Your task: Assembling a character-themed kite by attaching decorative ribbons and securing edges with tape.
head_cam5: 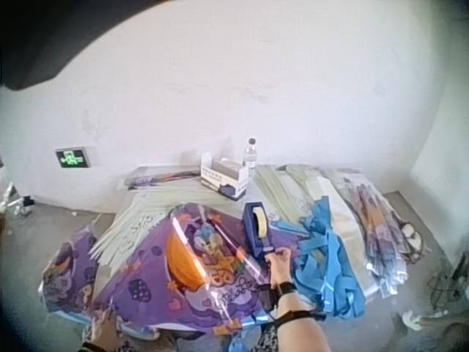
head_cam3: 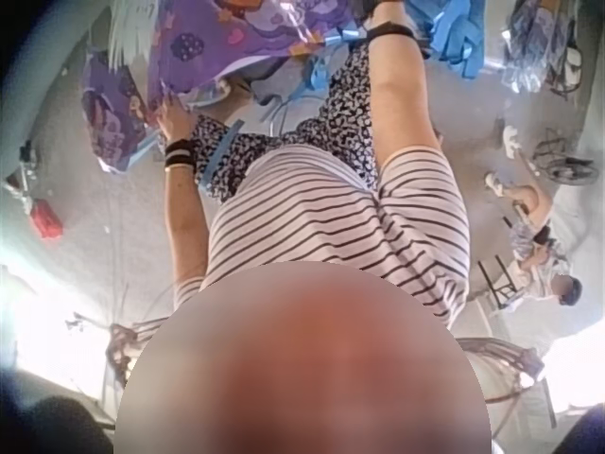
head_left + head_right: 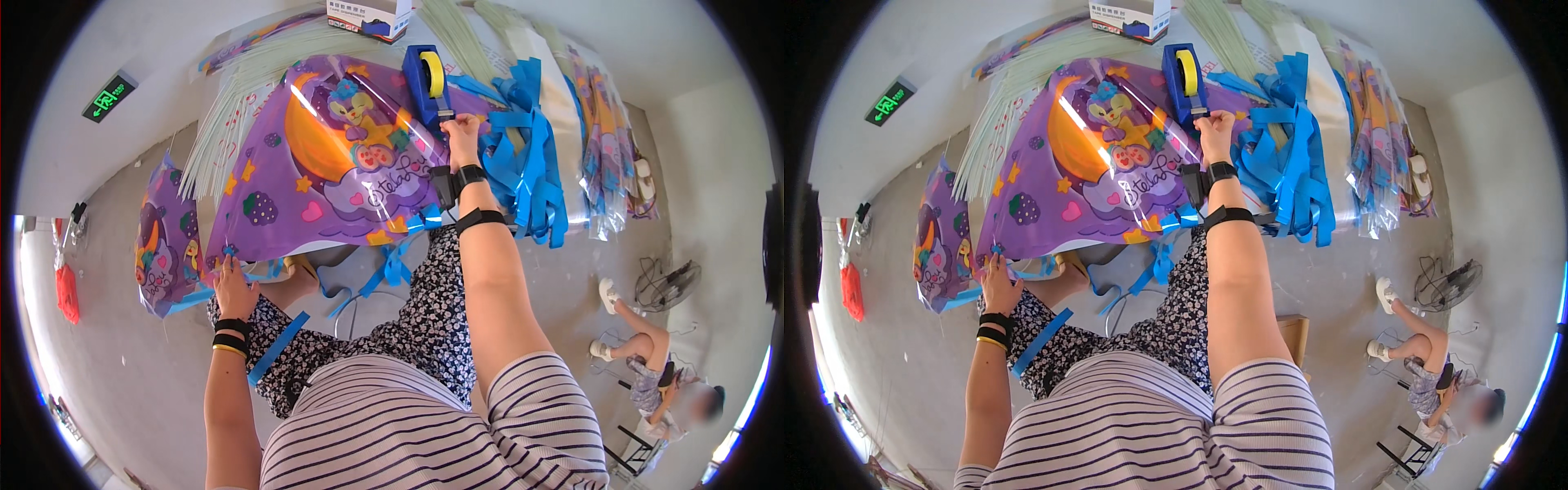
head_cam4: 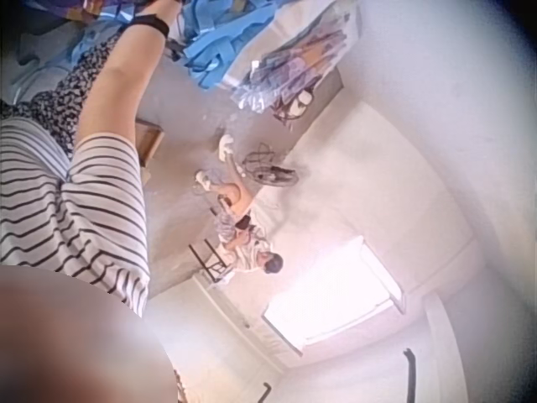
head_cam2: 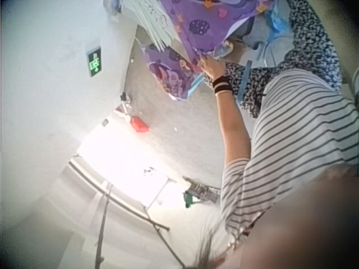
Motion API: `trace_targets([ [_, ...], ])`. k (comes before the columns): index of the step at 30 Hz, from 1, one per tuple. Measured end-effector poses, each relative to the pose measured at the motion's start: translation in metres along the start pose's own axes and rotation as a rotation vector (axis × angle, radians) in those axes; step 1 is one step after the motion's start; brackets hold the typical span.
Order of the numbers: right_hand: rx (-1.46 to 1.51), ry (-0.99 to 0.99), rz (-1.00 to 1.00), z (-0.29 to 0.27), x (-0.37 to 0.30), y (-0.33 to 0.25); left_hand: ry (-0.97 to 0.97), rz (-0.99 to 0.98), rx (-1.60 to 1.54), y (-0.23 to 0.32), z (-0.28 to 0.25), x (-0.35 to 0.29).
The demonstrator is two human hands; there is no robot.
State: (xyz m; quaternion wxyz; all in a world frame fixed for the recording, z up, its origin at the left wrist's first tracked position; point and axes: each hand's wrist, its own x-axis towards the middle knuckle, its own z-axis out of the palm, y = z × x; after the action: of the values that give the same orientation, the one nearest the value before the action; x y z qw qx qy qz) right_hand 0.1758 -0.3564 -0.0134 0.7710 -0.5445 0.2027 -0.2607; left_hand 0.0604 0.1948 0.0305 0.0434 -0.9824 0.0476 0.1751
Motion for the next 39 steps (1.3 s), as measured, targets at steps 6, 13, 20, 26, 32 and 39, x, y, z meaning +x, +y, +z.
trace_targets([
  [6,-0.571,0.036,0.264,-0.037,-0.010,-0.020,-0.004,0.006,-0.014,-0.002,0.006,0.003],
  [13,-0.474,0.000,0.486,0.003,-0.020,-0.057,-0.014,-0.028,-0.016,-0.007,0.005,-0.004],
  [20,-1.287,-0.070,0.074,-0.032,0.010,-0.013,0.006,-0.014,-0.044,0.000,0.006,0.001],
  [26,-1.463,-0.056,-0.542,0.027,-0.051,-0.056,0.079,0.029,-0.010,-0.009,0.004,-0.006],
  [32,-0.976,-1.154,-0.456,0.220,-0.134,-0.065,0.125,-0.041,-0.057,0.002,0.016,-0.007],
  [39,-1.343,-1.949,-0.590,0.382,-0.247,0.049,0.195,-0.036,-0.085,-0.005,0.026,-0.012],
])
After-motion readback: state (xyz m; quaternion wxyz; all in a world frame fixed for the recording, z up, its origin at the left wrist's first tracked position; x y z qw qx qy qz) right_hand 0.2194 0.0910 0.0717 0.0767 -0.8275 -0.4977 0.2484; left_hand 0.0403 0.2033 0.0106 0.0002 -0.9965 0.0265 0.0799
